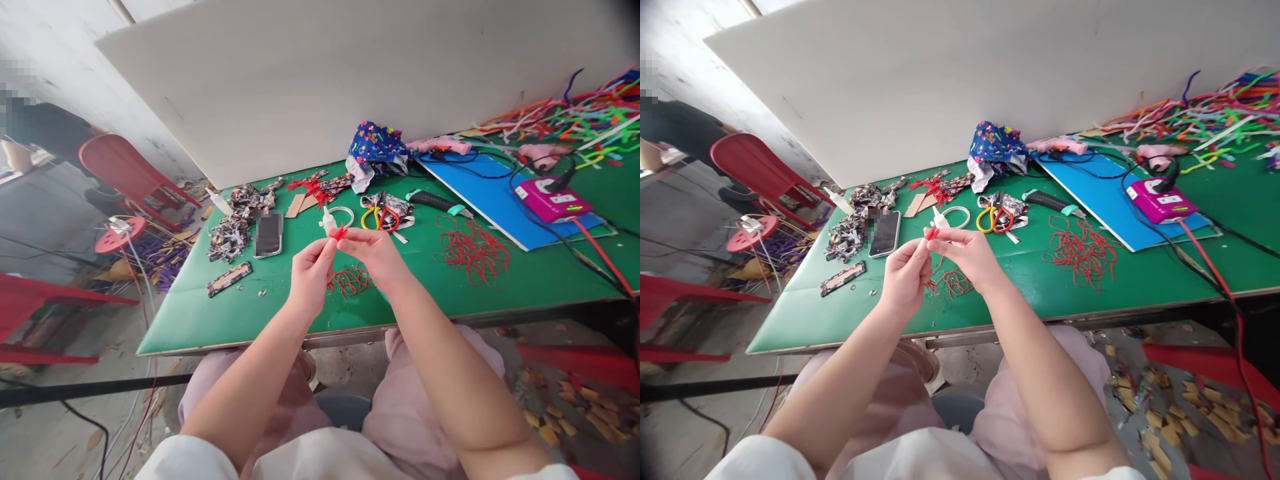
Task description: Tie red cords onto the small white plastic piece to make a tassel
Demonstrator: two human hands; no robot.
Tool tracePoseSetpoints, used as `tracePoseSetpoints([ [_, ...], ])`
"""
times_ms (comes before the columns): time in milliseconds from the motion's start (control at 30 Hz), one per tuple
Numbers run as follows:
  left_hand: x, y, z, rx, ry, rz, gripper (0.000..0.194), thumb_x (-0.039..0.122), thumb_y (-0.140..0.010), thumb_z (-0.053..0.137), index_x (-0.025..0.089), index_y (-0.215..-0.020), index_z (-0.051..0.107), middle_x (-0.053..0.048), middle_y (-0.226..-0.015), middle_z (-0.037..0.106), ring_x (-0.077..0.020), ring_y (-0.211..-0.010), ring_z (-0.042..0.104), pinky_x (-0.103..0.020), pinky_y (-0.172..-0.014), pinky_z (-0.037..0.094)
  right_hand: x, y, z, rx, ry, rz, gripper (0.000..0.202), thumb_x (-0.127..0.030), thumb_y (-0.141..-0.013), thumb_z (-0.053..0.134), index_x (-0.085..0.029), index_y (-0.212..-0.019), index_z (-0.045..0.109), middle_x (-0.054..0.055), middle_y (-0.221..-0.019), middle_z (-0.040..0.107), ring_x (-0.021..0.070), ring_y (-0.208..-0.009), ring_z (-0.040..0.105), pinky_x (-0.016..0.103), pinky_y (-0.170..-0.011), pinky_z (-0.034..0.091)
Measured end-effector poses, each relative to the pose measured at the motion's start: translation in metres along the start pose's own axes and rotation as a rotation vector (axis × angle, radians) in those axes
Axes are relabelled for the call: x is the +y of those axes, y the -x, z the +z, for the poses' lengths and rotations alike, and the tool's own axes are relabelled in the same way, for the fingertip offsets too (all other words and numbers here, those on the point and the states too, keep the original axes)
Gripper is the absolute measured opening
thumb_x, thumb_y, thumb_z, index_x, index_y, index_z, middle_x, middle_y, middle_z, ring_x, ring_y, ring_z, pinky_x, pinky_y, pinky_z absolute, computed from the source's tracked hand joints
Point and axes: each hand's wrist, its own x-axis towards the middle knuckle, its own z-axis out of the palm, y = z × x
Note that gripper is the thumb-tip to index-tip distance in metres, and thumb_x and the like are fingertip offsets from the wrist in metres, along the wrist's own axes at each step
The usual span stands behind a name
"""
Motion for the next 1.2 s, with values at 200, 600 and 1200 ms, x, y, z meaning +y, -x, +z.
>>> tracePoseSetpoints([
  [200,-0.002,-0.002,0.002,-0.045,-0.064,-0.030,0.027,0.043,-0.077,0.060,0.017,-0.068,0.059,0.007,-0.047,0.027,-0.0044,-0.042,0.022,-0.021,-0.038,0.015,0.003,-0.002,0.004,0.118,-0.012,-0.012,0.010,-0.030,-0.065,0.073,-0.026,-0.075,0.072,-0.002,-0.079,0.072,0.0156,-0.084,0.064,0.038,-0.089,0.047],
  [600,-0.009,-0.007,-0.005,-0.236,0.113,-0.312,0.018,0.032,-0.075,0.062,0.014,-0.080,0.064,-0.001,-0.071,0.061,-0.0060,-0.057,0.056,-0.019,-0.055,0.043,-0.019,-0.021,-0.005,0.214,0.223,-0.179,0.014,-0.035,-0.073,0.067,-0.021,-0.071,0.066,-0.001,-0.066,0.068,0.0138,-0.069,0.065,0.032,-0.074,0.052],
  [1200,0.024,-0.026,-0.054,-0.372,-0.235,0.135,0.025,0.034,-0.083,0.052,0.020,-0.092,0.071,-0.006,-0.115,0.064,-0.0219,-0.115,0.051,-0.036,-0.101,0.035,-0.038,-0.045,0.031,-0.014,0.452,-0.157,0.017,-0.037,-0.068,0.070,-0.020,-0.071,0.070,0.003,-0.093,0.068,0.0183,-0.088,0.062,0.039,-0.084,0.049],
])
